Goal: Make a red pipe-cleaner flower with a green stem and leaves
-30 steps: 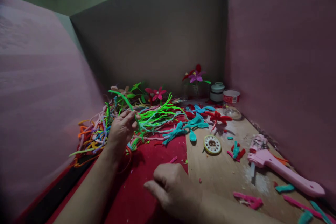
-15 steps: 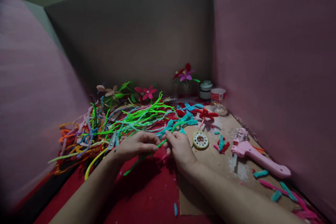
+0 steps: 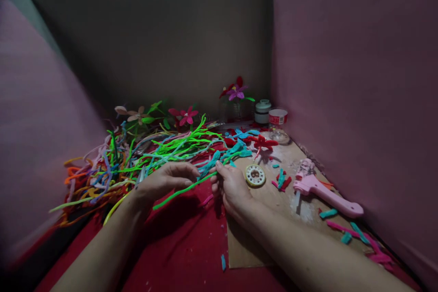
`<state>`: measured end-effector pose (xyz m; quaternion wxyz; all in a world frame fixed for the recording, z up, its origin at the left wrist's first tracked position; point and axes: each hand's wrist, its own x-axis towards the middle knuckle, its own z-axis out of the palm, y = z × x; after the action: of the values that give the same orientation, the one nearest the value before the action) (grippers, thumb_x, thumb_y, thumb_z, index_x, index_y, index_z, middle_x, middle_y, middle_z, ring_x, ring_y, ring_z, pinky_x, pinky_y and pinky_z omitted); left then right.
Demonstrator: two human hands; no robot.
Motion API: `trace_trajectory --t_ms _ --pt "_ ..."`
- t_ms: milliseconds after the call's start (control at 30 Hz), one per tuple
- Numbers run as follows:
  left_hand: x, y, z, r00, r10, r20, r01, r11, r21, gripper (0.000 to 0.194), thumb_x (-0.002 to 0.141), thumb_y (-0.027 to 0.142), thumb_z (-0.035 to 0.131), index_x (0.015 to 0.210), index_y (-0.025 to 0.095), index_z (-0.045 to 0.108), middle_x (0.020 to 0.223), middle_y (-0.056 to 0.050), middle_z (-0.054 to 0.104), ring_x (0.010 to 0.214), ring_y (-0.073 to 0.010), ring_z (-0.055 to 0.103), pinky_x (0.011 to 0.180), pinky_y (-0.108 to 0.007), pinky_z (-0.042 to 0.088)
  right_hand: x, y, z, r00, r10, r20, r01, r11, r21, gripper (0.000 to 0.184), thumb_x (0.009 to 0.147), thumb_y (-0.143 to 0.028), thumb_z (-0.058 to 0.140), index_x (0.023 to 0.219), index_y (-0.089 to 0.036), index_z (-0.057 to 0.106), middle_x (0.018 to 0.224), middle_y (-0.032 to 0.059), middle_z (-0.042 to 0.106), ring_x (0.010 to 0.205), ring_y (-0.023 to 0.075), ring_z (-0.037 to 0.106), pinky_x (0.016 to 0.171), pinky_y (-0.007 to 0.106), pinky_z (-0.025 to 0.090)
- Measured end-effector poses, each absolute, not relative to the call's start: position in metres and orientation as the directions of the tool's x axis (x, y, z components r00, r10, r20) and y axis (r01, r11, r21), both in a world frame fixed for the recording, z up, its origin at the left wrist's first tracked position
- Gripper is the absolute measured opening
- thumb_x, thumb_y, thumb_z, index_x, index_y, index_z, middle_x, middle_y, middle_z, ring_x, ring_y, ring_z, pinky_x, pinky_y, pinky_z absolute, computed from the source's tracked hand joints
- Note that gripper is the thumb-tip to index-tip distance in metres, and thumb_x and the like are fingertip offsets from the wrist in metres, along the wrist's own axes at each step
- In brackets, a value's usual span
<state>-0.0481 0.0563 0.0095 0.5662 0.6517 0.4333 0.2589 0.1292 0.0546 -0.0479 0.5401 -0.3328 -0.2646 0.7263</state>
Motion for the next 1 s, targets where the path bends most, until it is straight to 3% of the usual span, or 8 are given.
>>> trace_trajectory --t_ms 200,367,467,533,633,767,1000 --pt "-0.042 0.053 0.015 0.587 0.794 -0.159 0.377 -0.095 0.921 0.016 0.067 0.025 0.064 0.077 0.013 0.069 0.069 -0.003 0.061 0.063 -0.0111 0.052 0.062 -0.022 0.042 0.129 0.054 -0.045 -0.205 0.952 -0.227 -0.62 -0.305 -0.723 0.026 0.07 -0.038 0.063 0.069 -0.013 0.055 0.045 -0.003 0.053 0.032 0.0056 0.043 0.032 0.016 0.029" --pt "-0.039 0.051 0.013 0.647 0.753 -0.12 0.371 -0.173 0.912 0.018 0.07 0.02 0.059 0.083 0.015 0.071 0.079 -0.005 0.066 0.072 -0.0145 0.057 0.071 -0.026 0.044 0.128 0.049 -0.043 -0.332 0.937 -0.112 -0.633 -0.309 -0.71 0.024 0.064 -0.029 0.069 0.074 -0.012 0.056 0.052 -0.0014 0.057 0.039 0.0063 0.048 0.039 0.017 0.035" --pt "-0.041 0.056 0.008 0.538 0.842 -0.037 0.405 -0.219 0.888 0.023 0.072 0.022 0.056 0.091 0.015 0.068 0.084 -0.006 0.067 0.076 -0.0157 0.059 0.074 -0.027 0.046 0.126 0.049 -0.049 -0.341 0.934 -0.103 -0.613 -0.305 -0.729 0.025 0.067 -0.036 0.065 0.069 -0.013 0.054 0.047 -0.0033 0.054 0.034 0.0059 0.045 0.036 0.017 0.032" --pt "-0.046 0.065 0.003 0.384 0.917 0.109 0.511 -0.31 0.802 0.022 0.074 0.023 0.053 0.09 0.015 0.066 0.088 -0.005 0.067 0.082 -0.016 0.059 0.077 -0.027 0.045 0.124 0.049 -0.053 -0.345 0.931 -0.119 -0.579 -0.311 -0.753 0.028 0.067 -0.039 0.063 0.066 -0.013 0.052 0.047 -0.0032 0.054 0.032 0.0059 0.044 0.033 0.017 0.03" --pt "-0.057 0.087 -0.003 0.171 0.94 0.295 0.806 -0.306 0.506 0.025 0.076 0.018 0.043 0.086 0.016 0.066 0.088 -0.004 0.067 0.083 -0.0145 0.061 0.078 -0.025 0.046 0.123 0.049 -0.056 -0.346 0.932 -0.105 -0.505 -0.279 -0.817 0.031 0.068 -0.043 0.061 0.067 -0.013 0.052 0.046 -0.0032 0.055 0.03 0.0057 0.044 0.031 0.016 0.028" --pt "-0.072 0.119 -0.003 0.087 0.935 0.343 0.892 -0.227 0.392 0.029 0.073 0.014 0.042 0.086 0.015 0.067 0.089 -0.006 0.067 0.085 -0.017 0.061 0.08 -0.028 0.046 0.122 0.047 -0.058 -0.347 0.935 -0.076 -0.408 -0.223 -0.885 0.032 0.072 -0.045 0.056 0.07 -0.013 0.053 0.034 -0.0051 0.048 0.029 0.006 0.04 0.032 0.015 0.027" --pt "-0.084 0.155 0.007 0.046 0.938 0.345 0.965 -0.131 0.228 0.031 0.066 0.011 0.048 0.09 0.015 0.068 0.092 -0.007 0.068 0.088 -0.0197 0.06 0.082 -0.028 0.044 0.122 0.046 -0.057 -0.356 0.931 -0.083 -0.399 -0.231 -0.887 0.033 0.069 -0.047 0.058 0.069 -0.014 0.053 0.036 -0.0057 0.048 0.03 0.0059 0.041 0.032 0.015 0.028"
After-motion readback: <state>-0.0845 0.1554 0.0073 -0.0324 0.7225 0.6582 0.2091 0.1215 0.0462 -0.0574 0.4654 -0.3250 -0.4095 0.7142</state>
